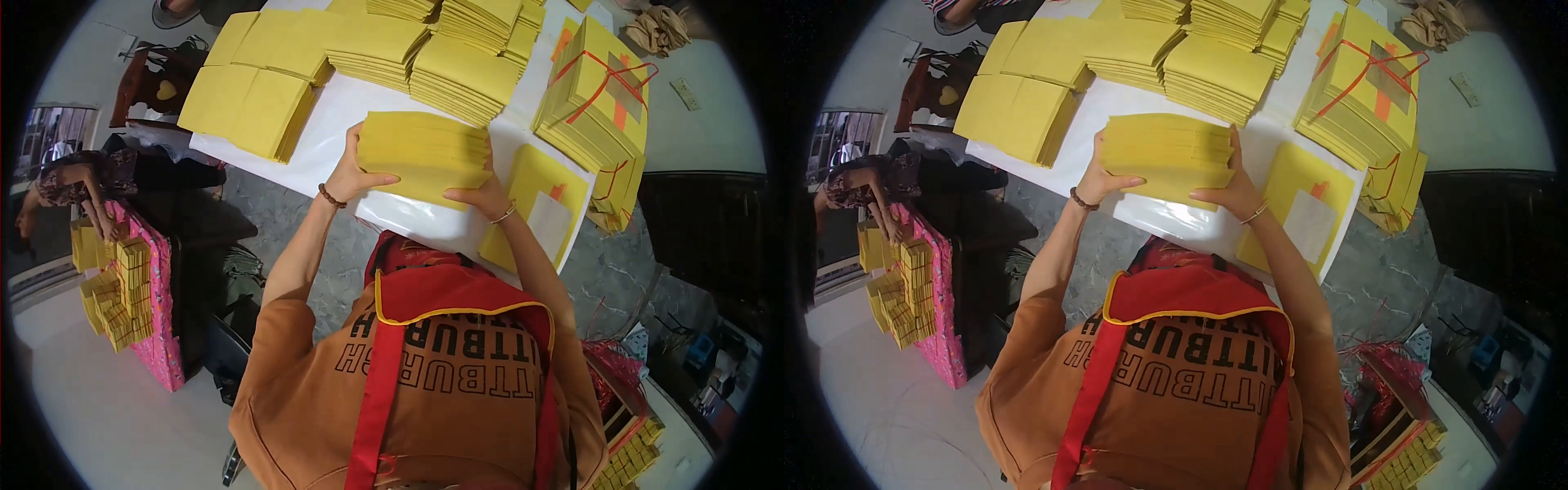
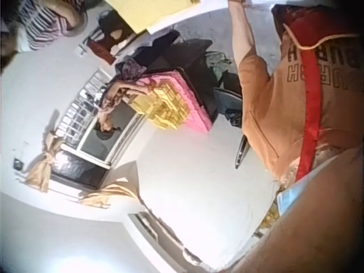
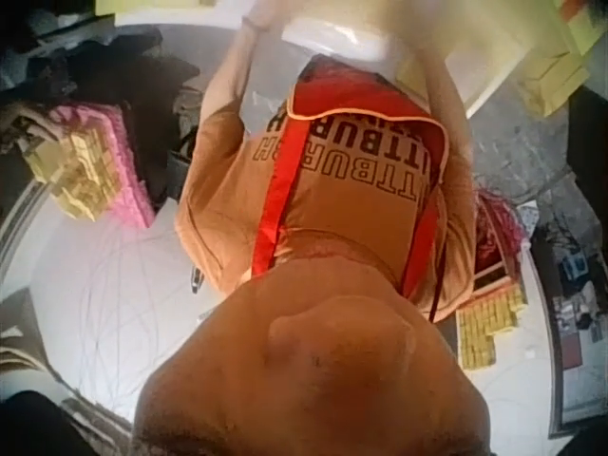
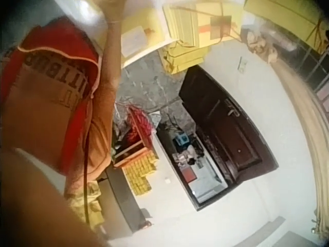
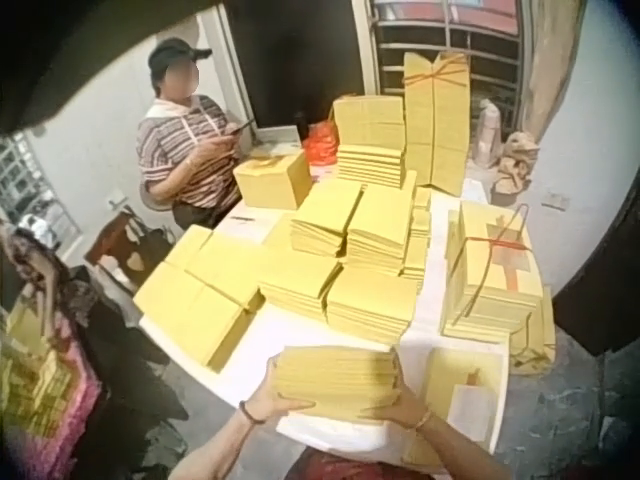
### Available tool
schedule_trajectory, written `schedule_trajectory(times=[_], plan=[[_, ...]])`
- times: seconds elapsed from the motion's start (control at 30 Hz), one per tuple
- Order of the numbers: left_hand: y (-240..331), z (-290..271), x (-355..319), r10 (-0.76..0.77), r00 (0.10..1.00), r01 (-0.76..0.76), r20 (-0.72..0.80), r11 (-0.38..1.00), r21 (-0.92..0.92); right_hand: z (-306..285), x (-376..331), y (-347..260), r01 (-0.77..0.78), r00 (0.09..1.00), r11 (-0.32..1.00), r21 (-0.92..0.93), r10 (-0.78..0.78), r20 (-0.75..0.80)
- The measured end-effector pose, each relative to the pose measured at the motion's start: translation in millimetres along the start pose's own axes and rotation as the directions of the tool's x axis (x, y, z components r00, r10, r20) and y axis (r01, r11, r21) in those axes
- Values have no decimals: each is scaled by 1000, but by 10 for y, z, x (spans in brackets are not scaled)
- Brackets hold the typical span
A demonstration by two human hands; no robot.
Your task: Sorting and stacking yellow paper sheets on a table.
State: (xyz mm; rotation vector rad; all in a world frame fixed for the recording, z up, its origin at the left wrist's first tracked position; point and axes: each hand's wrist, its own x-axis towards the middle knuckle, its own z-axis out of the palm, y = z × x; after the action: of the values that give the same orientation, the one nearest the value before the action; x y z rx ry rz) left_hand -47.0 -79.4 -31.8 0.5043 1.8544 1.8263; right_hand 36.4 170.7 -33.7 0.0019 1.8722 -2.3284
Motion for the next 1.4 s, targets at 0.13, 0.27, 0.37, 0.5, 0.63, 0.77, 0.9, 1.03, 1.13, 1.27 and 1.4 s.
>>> schedule_trajectory(times=[0.13, 0.27, 0.37, 0.5, 0.63, 0.77, 0.9, 1.03, 1.13, 1.27, 1.4], plan=[[-418, -222, -24, 94, 988, -151, 125, 773, 616, -202, 89, 496, 99, 995, 800, -592, -98, 34], [-612, -253, -103, 60, 984, -155, 167, 753, 640, -142, -9, 515, 38, 999, 835, -550, -28, 27], [-524, -207, 18, 59, 984, -160, 170, 713, 682, -155, 19, 559, 58, 998, 844, -533, -64, 8], [-521, -142, 77, 107, 981, -189, 160, 687, 702, -82, 54, 478, 169, 975, 874, -456, -217, -54], [-390, -124, 216, 25, 983, -123, 181, 825, 552, -20, 28, 401, 107, 976, 852, -513, -188, -109], [-565, -132, 160, 274, 953, -261, 132, 513, 818, -98, 147, 461, 51, 981, 864, -501, -137, -136], [-259, -104, 157, 3, 989, -94, 146, 776, 624, -66, 183, 315, 219, 938, 940, -260, -276, -211], [269, 114, -56, 38, 997, -56, 62, 946, 320, -205, 80, 31, 27, 999, 997, -73, -30, -45], [405, 116, -7, 60, 993, -47, 97, 991, -126, -234, -42, 218, -242, 941, 860, 449, 321, -105], [736, 197, -8, -23, 987, 74, 161, 944, -320, -34, -118, 334, -218, 954, 404, 889, 281, 106], [841, 393, -73, -16, 999, 22, 46, 990, -143, 86, -124, 391, -246, 960, 184, 952, 184, 212]])
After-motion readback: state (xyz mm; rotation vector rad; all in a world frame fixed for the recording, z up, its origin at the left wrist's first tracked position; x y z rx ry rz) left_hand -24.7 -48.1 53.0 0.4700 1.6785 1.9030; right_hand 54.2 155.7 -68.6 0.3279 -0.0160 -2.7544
